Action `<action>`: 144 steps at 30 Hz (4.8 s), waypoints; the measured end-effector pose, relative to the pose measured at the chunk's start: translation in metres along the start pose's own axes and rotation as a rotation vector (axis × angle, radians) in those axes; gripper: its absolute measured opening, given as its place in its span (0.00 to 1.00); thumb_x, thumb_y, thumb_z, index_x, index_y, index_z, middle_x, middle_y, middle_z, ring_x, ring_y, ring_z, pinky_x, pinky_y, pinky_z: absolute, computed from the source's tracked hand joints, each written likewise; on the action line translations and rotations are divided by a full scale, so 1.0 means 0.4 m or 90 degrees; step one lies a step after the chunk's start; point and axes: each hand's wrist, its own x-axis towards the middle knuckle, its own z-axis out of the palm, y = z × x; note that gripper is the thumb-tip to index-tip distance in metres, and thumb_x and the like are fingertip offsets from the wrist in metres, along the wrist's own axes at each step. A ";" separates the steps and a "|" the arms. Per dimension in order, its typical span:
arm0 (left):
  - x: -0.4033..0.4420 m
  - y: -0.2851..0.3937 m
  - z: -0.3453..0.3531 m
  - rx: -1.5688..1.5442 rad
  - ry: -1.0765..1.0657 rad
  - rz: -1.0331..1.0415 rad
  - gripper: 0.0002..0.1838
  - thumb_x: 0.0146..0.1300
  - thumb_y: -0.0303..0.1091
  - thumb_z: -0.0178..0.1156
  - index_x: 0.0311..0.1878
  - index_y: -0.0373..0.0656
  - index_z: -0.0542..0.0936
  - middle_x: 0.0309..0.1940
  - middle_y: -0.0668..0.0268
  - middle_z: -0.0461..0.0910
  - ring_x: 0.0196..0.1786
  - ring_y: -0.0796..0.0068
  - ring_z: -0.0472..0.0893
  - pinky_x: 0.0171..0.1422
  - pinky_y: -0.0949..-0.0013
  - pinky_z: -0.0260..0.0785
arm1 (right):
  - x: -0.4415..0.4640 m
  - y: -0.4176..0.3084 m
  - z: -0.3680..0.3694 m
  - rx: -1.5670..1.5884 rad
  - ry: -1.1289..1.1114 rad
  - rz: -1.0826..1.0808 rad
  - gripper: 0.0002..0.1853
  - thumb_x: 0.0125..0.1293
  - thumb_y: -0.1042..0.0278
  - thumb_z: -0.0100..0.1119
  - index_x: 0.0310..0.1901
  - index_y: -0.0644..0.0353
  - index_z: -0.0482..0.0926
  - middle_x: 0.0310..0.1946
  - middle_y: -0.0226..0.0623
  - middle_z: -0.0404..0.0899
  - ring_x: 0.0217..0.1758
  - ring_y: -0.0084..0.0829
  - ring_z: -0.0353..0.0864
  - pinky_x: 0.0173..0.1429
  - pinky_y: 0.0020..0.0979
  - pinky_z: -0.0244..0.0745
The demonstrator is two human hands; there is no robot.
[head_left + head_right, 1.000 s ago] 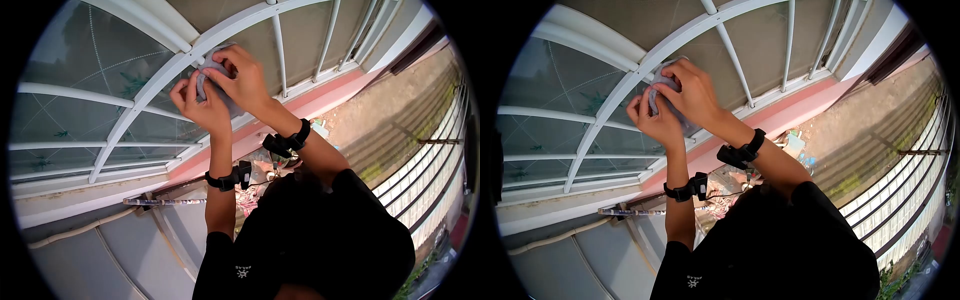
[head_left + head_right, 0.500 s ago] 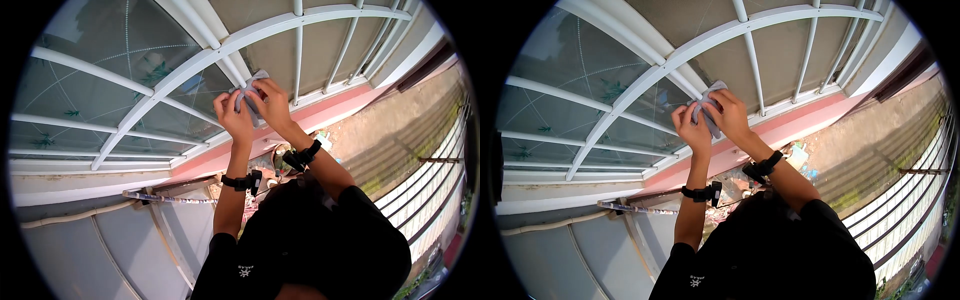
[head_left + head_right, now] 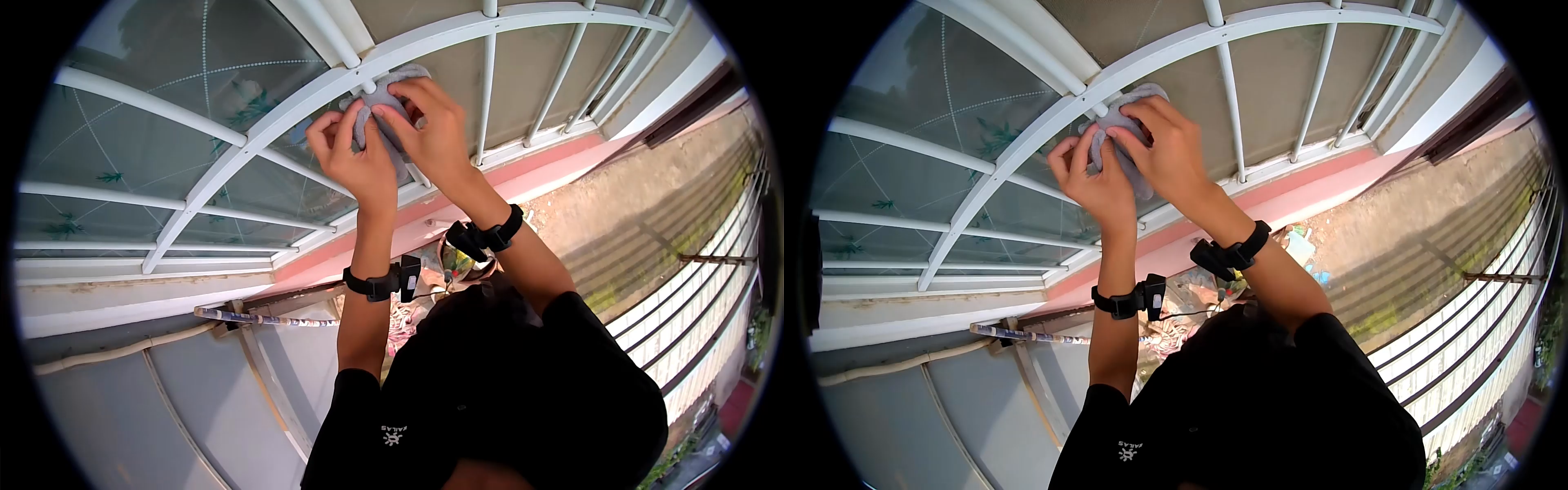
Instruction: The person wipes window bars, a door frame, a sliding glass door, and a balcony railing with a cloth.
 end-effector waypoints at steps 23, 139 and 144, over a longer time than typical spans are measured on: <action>-0.312 -0.137 -0.004 0.078 -0.159 -0.201 0.10 0.57 0.20 0.68 0.44 0.36 0.88 0.44 0.55 0.77 0.42 0.54 0.83 0.48 0.57 0.75 | -0.289 0.204 -0.014 -0.107 -0.111 0.204 0.14 0.59 0.71 0.75 0.45 0.66 0.85 0.38 0.46 0.84 0.34 0.45 0.85 0.41 0.40 0.80; -0.506 -0.303 0.031 0.116 -0.230 -0.519 0.21 0.62 0.44 0.72 0.26 0.34 0.82 0.16 0.57 0.79 0.19 0.63 0.78 0.28 0.57 0.67 | -0.417 0.424 -0.003 -0.237 -0.175 0.380 0.16 0.60 0.58 0.78 0.34 0.64 0.87 0.27 0.46 0.87 0.31 0.47 0.89 0.38 0.40 0.82; -0.548 -0.308 0.037 0.191 -0.256 -0.557 0.19 0.61 0.45 0.71 0.27 0.35 0.84 0.19 0.53 0.82 0.24 0.52 0.84 0.33 0.54 0.73 | -0.448 0.459 0.001 -0.294 -0.230 0.377 0.15 0.58 0.57 0.78 0.34 0.61 0.87 0.28 0.47 0.87 0.34 0.52 0.88 0.42 0.46 0.83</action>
